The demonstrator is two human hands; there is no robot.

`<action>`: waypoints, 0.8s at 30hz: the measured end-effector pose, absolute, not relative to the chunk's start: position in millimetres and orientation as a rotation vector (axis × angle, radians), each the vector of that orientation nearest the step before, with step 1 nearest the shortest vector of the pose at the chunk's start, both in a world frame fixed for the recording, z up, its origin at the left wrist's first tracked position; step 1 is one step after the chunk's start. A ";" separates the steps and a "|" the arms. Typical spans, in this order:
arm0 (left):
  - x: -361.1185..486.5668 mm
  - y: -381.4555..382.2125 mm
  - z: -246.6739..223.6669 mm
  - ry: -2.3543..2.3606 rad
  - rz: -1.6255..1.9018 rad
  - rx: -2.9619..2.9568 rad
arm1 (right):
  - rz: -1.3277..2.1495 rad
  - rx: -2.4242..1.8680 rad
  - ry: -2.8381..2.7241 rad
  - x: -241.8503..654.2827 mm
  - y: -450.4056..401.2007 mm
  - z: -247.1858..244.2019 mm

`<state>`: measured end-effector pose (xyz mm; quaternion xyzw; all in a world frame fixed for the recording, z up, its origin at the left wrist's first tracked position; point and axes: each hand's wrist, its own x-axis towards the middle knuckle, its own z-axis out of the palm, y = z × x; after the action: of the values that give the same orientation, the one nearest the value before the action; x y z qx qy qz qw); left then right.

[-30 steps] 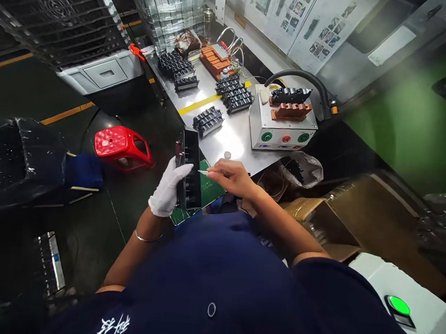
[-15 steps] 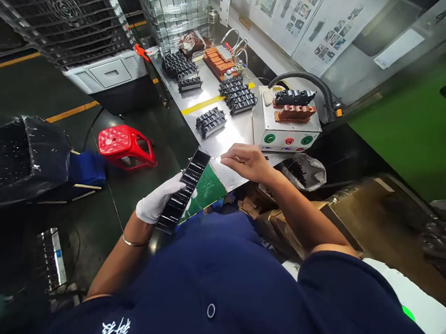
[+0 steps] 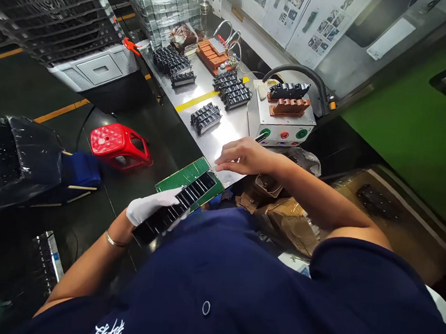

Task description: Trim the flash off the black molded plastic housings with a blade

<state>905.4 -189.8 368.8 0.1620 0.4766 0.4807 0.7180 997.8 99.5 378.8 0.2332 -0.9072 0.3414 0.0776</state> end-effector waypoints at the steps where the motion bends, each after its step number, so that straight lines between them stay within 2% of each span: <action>1: 906.6 -191.3 366.3 1.023 1.059 0.333 | 1.024 0.700 -2.698 997.1 98.9 375.6; 4: 911.9 -193.0 359.1 0.946 1.097 0.274 | 1.156 0.577 -2.567 994.0 91.8 362.5; 9: 920.0 -186.8 360.2 1.012 1.187 0.223 | 1.447 -0.061 -2.172 989.2 72.4 348.2; 15: 912.9 -190.9 361.7 1.095 1.260 0.173 | 1.209 0.422 -2.563 999.1 73.5 364.3; 24: 909.6 -194.8 370.5 1.121 1.102 0.308 | 1.090 0.751 -2.859 991.4 95.0 389.0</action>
<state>909.6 -194.8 370.5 0.1379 0.5025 0.4938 0.6961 991.4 95.0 389.0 0.2384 -0.9074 0.3460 -0.0046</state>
